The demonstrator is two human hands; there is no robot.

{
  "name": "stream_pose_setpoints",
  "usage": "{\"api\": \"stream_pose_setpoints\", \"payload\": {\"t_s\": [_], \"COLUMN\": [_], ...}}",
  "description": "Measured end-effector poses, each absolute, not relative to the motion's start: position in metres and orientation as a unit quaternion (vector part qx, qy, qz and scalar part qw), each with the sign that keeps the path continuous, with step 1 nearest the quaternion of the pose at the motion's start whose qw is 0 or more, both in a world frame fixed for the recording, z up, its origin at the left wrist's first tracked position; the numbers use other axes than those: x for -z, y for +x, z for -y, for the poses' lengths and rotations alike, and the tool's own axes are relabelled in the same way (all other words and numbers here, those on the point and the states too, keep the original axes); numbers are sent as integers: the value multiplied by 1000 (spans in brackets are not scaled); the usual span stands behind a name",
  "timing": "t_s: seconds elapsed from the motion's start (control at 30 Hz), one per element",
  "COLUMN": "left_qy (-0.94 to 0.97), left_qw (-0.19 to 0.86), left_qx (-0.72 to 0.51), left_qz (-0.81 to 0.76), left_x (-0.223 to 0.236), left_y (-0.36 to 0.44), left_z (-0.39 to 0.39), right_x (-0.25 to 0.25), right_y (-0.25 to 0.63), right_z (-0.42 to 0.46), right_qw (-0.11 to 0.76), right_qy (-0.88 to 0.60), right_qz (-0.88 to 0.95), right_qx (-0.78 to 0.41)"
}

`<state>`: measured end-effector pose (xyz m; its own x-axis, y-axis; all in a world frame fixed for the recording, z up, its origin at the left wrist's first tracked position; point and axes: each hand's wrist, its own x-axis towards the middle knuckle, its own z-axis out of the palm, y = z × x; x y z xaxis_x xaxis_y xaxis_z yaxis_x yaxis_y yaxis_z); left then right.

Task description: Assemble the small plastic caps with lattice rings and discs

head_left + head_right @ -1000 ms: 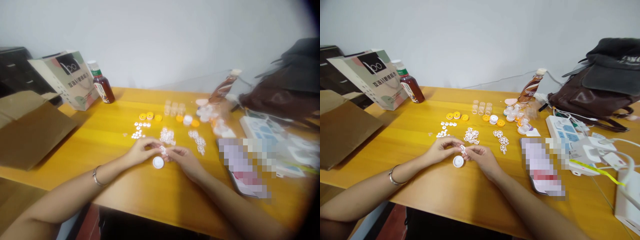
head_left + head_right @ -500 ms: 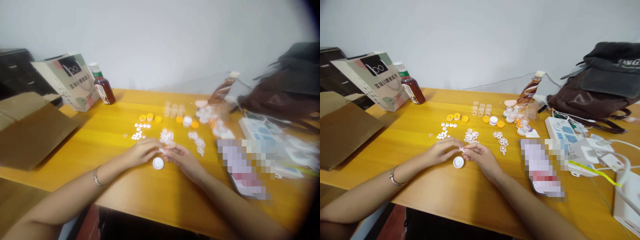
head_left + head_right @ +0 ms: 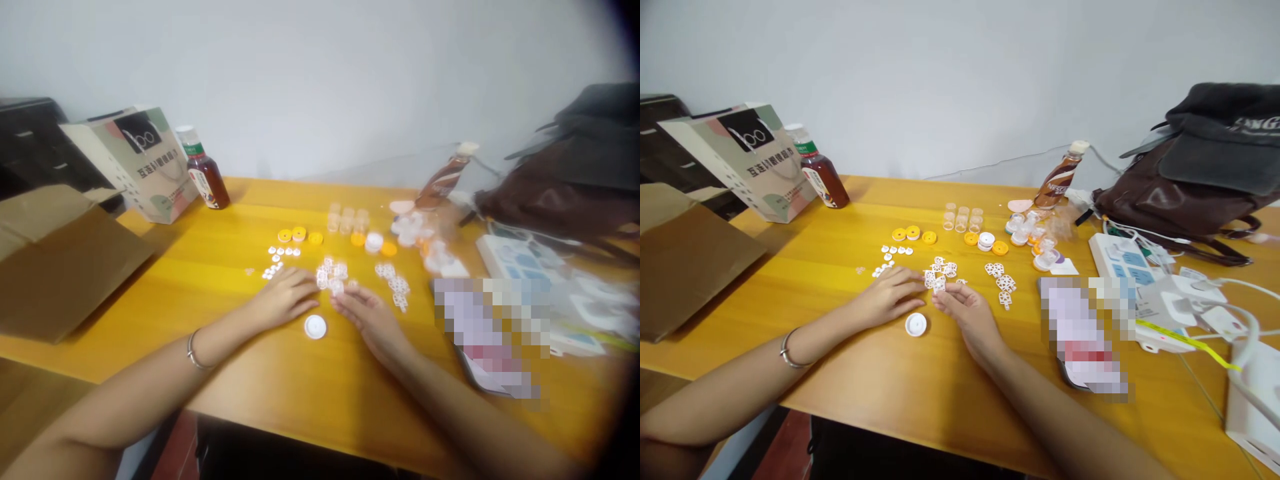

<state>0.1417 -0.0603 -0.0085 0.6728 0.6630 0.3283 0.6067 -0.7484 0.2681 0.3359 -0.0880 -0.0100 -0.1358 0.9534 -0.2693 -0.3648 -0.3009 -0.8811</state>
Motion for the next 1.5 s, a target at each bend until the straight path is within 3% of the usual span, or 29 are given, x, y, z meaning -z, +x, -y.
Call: {"api": "stream_pose_setpoints", "payload": {"t_s": [0.57, 0.67, 0.87, 1.07, 1.5], "left_qy": [892, 874, 746, 624, 625], "left_qw": [47, 103, 317, 530, 567], "left_qx": [-228, -267, -426, -441, -398], "left_qz": [-387, -394, -401, -368, -359], "left_x": [17, 14, 7, 5, 2], "left_y": [149, 149, 149, 147, 138], "left_z": [59, 61, 63, 67, 63], "right_x": [9, 9, 5, 3, 3], "right_y": [335, 336, 337, 336, 335], "right_z": [87, 87, 89, 91, 93], "right_qw": [464, 458, 435, 409, 409], "right_qy": [-441, -436, -438, -429, -420], "right_qz": [341, 353, 374, 373, 356], "right_qx": [-689, -689, -692, -714, -727]}}
